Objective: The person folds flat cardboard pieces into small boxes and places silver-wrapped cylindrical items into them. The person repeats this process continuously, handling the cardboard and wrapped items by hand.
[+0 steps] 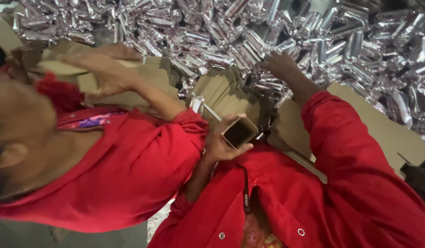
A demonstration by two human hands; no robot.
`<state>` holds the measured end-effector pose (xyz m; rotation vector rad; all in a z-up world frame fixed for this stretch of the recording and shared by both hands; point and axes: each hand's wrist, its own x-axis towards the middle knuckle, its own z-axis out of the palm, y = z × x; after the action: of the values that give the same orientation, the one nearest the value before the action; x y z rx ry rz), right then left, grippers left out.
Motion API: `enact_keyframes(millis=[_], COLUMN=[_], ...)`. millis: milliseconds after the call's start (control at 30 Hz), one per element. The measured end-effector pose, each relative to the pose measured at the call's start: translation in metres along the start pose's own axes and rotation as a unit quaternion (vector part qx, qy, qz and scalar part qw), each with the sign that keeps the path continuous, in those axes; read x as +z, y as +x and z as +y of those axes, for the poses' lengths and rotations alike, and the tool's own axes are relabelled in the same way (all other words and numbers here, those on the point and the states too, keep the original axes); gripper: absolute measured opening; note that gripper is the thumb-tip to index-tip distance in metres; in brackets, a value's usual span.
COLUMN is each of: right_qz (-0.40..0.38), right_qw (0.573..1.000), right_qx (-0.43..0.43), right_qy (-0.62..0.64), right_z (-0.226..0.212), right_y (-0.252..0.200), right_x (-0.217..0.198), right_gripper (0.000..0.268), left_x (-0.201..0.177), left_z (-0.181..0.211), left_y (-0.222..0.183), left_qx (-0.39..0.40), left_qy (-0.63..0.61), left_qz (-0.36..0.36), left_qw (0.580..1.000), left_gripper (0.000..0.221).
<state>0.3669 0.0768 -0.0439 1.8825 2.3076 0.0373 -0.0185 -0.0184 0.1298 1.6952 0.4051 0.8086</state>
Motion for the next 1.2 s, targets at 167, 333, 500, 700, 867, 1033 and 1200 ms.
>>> enact_keyframes(millis=[167, 333, 500, 700, 867, 1033, 1200], right_qz=[0.037, 0.185, -0.025, -0.016, -0.191, -0.113, 0.0], right_qw=[0.993, 0.904, 0.898, 0.955, 0.947, 0.944, 0.946], right_qx=[-0.109, 0.113, 0.284, 0.13, 0.154, 0.2, 0.165], right_qy=[0.026, 0.37, 0.333, 0.266, 0.207, 0.235, 0.28], right_z=[0.028, 0.053, 0.04, -0.019, -0.022, -0.017, 0.008], right_y=[0.023, 0.039, 0.073, 0.103, 0.122, 0.112, 0.072], right_x=[0.024, -0.007, -0.011, 0.025, 0.012, 0.012, -0.037], right_gripper=[0.051, 0.046, 0.03, 0.098, 0.124, 0.086, 0.047], left_x=[-0.009, -0.016, -0.019, -0.026, -0.025, -0.027, -0.026], left_z=[0.002, -0.002, -0.008, -0.017, -0.015, -0.011, -0.008], left_y=[0.008, 0.02, 0.031, 0.028, 0.026, 0.029, 0.034], left_qx=[-0.037, -0.057, -0.059, -0.098, -0.112, -0.095, -0.098], left_qy=[-0.023, -0.095, -0.095, -0.141, -0.173, -0.165, -0.177], left_qz=[-0.049, -0.058, -0.072, -0.078, -0.076, -0.059, -0.04], left_qw=[0.998, 0.992, 0.991, 0.982, 0.975, 0.98, 0.979], left_gripper=[0.079, 0.078, 0.078, 0.078, 0.077, 0.077, 0.078])
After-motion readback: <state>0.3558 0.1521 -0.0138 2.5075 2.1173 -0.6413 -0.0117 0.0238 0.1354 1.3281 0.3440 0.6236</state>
